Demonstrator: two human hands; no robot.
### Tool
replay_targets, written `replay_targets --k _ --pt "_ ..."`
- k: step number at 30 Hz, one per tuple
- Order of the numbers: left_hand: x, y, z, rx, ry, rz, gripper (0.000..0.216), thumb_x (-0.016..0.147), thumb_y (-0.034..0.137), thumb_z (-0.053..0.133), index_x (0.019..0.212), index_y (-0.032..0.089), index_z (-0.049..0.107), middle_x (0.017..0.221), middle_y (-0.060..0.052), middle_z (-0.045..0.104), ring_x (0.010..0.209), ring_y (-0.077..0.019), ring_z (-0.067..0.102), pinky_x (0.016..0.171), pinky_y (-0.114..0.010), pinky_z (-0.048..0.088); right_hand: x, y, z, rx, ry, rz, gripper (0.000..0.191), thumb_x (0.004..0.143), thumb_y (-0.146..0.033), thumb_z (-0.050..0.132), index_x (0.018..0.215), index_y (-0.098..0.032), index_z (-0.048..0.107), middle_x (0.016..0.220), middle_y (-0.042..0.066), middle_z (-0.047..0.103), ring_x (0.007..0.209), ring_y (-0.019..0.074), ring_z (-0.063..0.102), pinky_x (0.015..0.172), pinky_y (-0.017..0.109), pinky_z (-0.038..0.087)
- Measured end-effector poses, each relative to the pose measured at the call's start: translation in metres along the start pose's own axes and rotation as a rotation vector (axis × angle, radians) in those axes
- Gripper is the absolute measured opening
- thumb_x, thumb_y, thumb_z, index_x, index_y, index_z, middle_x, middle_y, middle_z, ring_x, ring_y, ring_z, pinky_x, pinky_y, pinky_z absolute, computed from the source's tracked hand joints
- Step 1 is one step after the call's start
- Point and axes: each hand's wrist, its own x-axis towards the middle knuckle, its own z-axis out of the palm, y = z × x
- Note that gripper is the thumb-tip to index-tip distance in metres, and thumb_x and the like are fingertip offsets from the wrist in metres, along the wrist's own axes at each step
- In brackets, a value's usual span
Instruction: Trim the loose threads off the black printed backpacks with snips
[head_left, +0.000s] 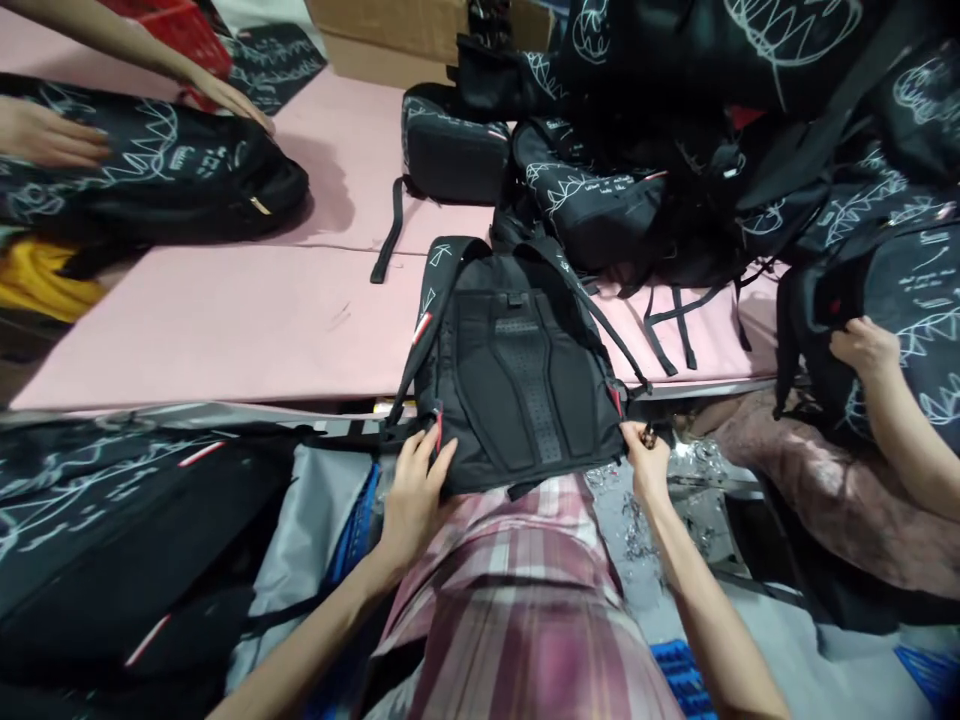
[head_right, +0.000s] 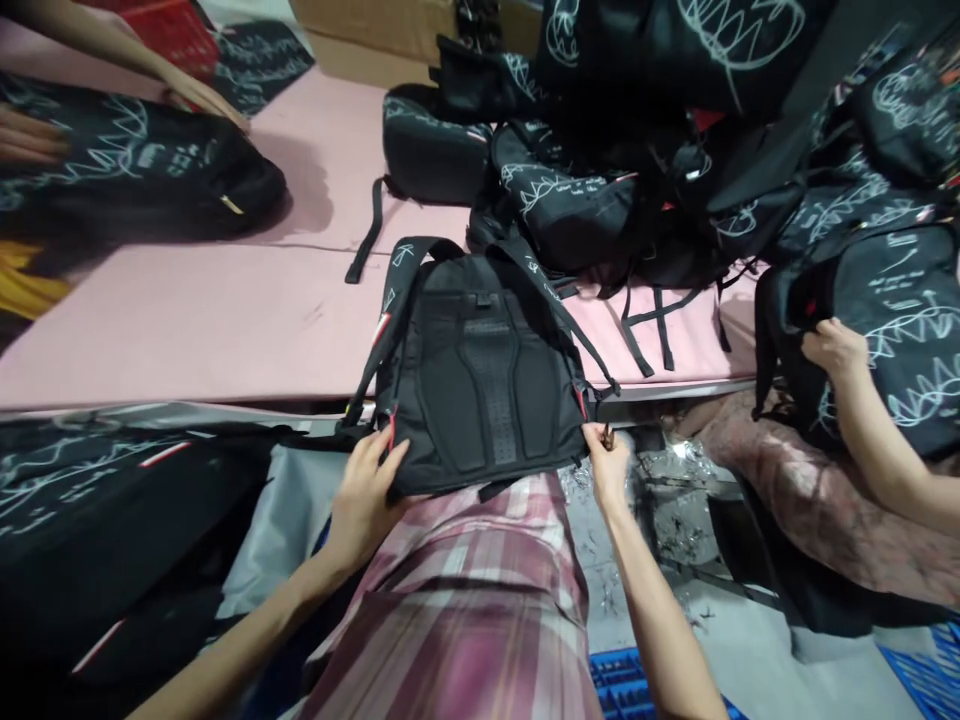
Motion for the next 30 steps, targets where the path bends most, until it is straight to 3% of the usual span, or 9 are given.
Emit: replay_targets --k 5,8,11,17,23,25,30 --pt "0.002 0.003 0.018 -0.004 0.069 -0.013 0.063 0.079 0.034 0.059 0.134 0.021 0.032 0.134 -0.017 0.038 0.123 -0.0357 0.035 0.094 -0.048 0.042 -0.003 -0.001 -0.017 0.009 0.037 -0.015 0.041 0.07 -0.058 0.053 0.075 -0.017 0.055 0.052 -0.006 0.037 0.041 0.0068 0.02 0.04 0.024 0.019" --pt "-0.003 0.004 0.023 -0.04 0.069 -0.033 0.062 0.08 0.036 0.058 0.135 0.023 0.031 0.134 -0.016 0.037 0.123 -0.036 0.034 0.092 -0.049 0.043 -0.027 0.009 -0.023 -0.053 0.071 -0.044 0.035 0.071 -0.052 0.056 0.067 -0.018 0.053 0.056 -0.003 0.043 0.047 0.0097 0.033 0.045 0.024 0.028" --pt "-0.004 0.003 0.024 -0.064 0.089 -0.015 0.063 0.08 0.037 0.057 0.135 0.023 0.031 0.134 -0.016 0.036 0.123 -0.0359 0.034 0.092 -0.049 0.043 -0.044 0.018 -0.02 -0.191 0.065 -0.113 0.03 0.064 -0.044 0.066 0.074 -0.018 0.056 0.069 0.0 0.054 0.064 0.0147 0.048 0.06 0.026 0.039" --pt "-0.002 -0.012 0.025 -0.032 0.062 0.064 0.077 0.071 0.048 0.065 0.133 0.017 0.033 0.133 -0.021 0.035 0.121 -0.0389 0.035 0.096 -0.054 0.035 -0.045 0.024 -0.013 -0.348 0.013 -0.179 0.027 0.073 -0.043 0.054 0.078 -0.017 0.055 0.069 0.001 0.057 0.063 0.0147 0.05 0.06 0.026 0.04" --pt "0.0 -0.016 0.032 -0.04 0.018 0.068 0.083 0.068 0.052 0.066 0.134 0.017 0.03 0.136 -0.022 0.025 0.125 -0.0403 0.028 0.097 -0.054 0.033 -0.056 0.007 -0.022 -0.542 0.005 -0.223 0.025 0.079 -0.038 0.041 0.076 -0.017 0.056 0.066 0.002 0.058 0.061 0.017 0.05 0.063 0.029 0.039" --pt "0.0 -0.008 0.034 -0.074 0.038 0.049 0.08 0.071 0.048 0.064 0.135 0.018 0.027 0.137 -0.021 0.023 0.126 -0.0396 0.026 0.098 -0.054 0.033 -0.074 0.002 -0.008 -0.538 -0.042 -0.233 0.02 0.077 -0.032 0.04 0.073 -0.019 0.055 0.066 0.002 0.058 0.061 0.0175 0.051 0.063 0.029 0.04" --pt "-0.002 0.012 0.034 -0.152 0.011 0.004 0.077 0.076 0.031 0.062 0.139 0.019 0.02 0.14 -0.021 0.02 0.131 -0.0389 0.018 0.099 -0.057 0.03 -0.142 0.005 0.072 -0.428 -0.424 -0.309 0.019 0.073 -0.021 0.041 0.078 -0.022 0.059 0.075 0.004 0.065 0.07 0.0188 0.058 0.068 0.03 0.044"
